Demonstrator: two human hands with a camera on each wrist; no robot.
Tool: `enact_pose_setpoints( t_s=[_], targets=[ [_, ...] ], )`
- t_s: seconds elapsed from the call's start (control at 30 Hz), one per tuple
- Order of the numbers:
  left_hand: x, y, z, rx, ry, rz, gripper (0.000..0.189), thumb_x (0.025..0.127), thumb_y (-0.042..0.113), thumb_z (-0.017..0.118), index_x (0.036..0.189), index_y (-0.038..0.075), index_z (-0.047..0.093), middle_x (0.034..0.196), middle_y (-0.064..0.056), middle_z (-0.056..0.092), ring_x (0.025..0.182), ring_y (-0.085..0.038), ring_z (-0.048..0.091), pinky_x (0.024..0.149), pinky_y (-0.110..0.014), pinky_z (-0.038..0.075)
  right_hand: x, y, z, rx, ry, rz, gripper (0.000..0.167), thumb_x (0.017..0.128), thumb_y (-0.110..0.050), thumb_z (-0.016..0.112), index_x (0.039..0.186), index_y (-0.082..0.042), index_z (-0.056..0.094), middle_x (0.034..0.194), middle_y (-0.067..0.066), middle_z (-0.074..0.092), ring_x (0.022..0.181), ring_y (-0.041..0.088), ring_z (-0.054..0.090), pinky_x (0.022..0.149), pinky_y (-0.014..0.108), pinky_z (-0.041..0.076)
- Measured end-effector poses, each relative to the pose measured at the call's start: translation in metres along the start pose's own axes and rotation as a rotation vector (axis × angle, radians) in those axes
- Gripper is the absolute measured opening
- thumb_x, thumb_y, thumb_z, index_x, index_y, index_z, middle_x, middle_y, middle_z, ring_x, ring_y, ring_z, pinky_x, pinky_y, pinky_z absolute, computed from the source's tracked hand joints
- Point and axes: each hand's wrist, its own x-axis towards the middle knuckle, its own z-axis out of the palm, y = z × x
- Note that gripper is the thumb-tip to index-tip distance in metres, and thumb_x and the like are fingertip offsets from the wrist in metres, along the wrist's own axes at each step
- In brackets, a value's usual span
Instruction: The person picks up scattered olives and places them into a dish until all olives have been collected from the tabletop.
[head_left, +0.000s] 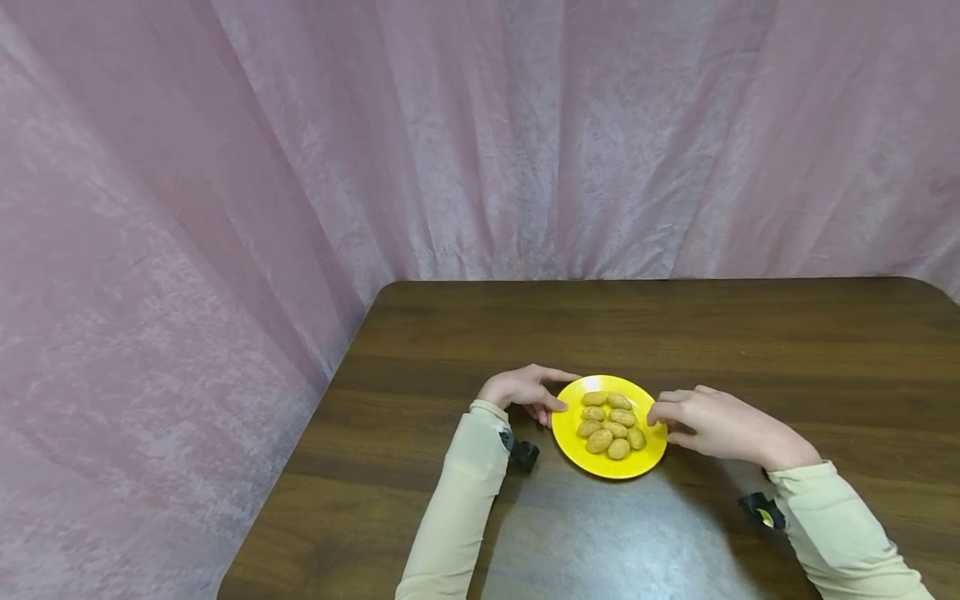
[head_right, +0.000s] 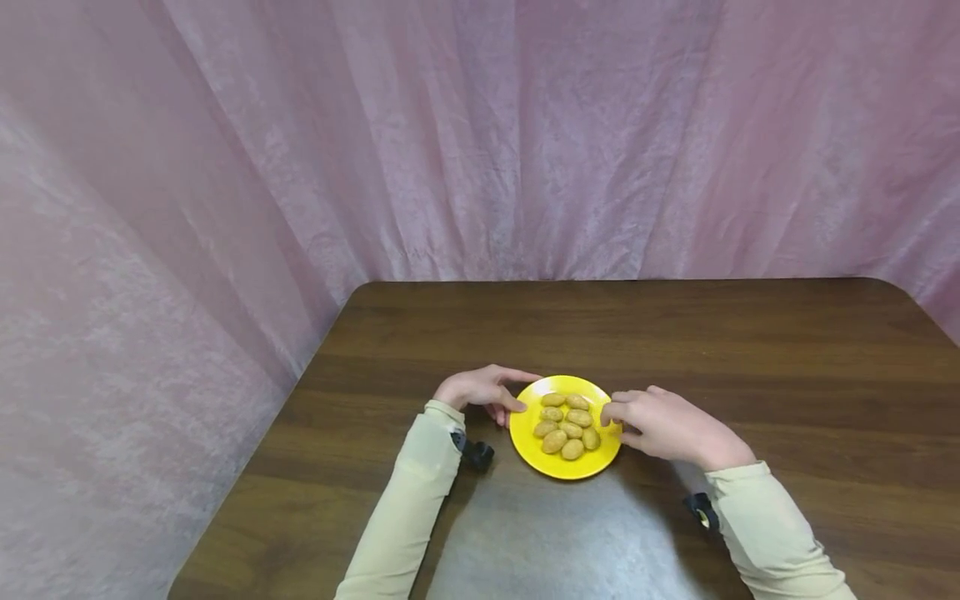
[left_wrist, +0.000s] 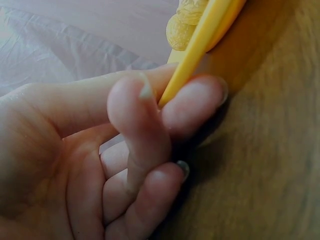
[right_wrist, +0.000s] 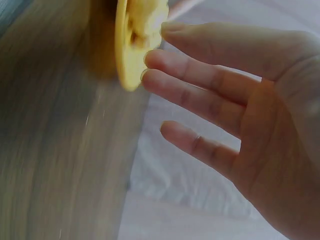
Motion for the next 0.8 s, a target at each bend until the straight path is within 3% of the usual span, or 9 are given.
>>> enact_pose_setpoints(
  t_s=[0.2,0.43,0.67,0.8],
  targets=[
    [-0.002,0.0,0.001,-0.014,-0.004,0.005,0.057,0.088,0.013,0.069,0.141,0.025,0.052,0.058,-0.005,0.062,0.046,-0.012,0.057,0.053,-0.022,0.052,-0.027,0.019,0.001,0.006,0.006,0.054,0.025,0.079,-0.015,0.078,0.101,-0.023,0.068,0.097,-0.011,0.065,0.086,0.012,0.065,0.072,0.037,0.051],
    [-0.004,0.0,0.002,-0.009,0.0,-0.005,0.057,0.089,0.013,0.069,0.142,0.025,0.051,0.06,-0.006,0.063,0.047,-0.013,0.057,0.052,-0.022,0.051,-0.056,0.039,0.004,0.094,-0.014,0.097,0.023,0.081,-0.017,0.076,0.101,-0.021,0.067,0.096,-0.01,0.065,0.08,0.004,0.063,0.066,0.026,0.053],
    [-0.003,-0.001,0.0,0.001,0.002,-0.003,0.057,0.088,0.015,0.07,0.141,0.026,0.052,0.058,-0.005,0.062,0.047,-0.012,0.057,0.053,-0.021,0.051,-0.079,0.059,0.009,0.139,-0.022,0.069,0.027,0.08,-0.02,0.078,0.103,-0.022,0.064,0.096,-0.01,0.063,0.085,0.0,0.06,0.065,0.025,0.05],
    [-0.002,-0.001,-0.001,0.003,-0.002,-0.004,0.058,0.088,0.016,0.07,0.142,0.026,0.051,0.058,-0.005,0.062,0.047,-0.012,0.056,0.053,-0.021,0.051,-0.091,0.069,0.009,0.212,-0.08,0.059,0.028,0.08,-0.021,0.077,0.105,-0.018,0.064,0.097,-0.009,0.061,0.086,-0.006,0.055,0.064,0.024,0.048]
  ],
)
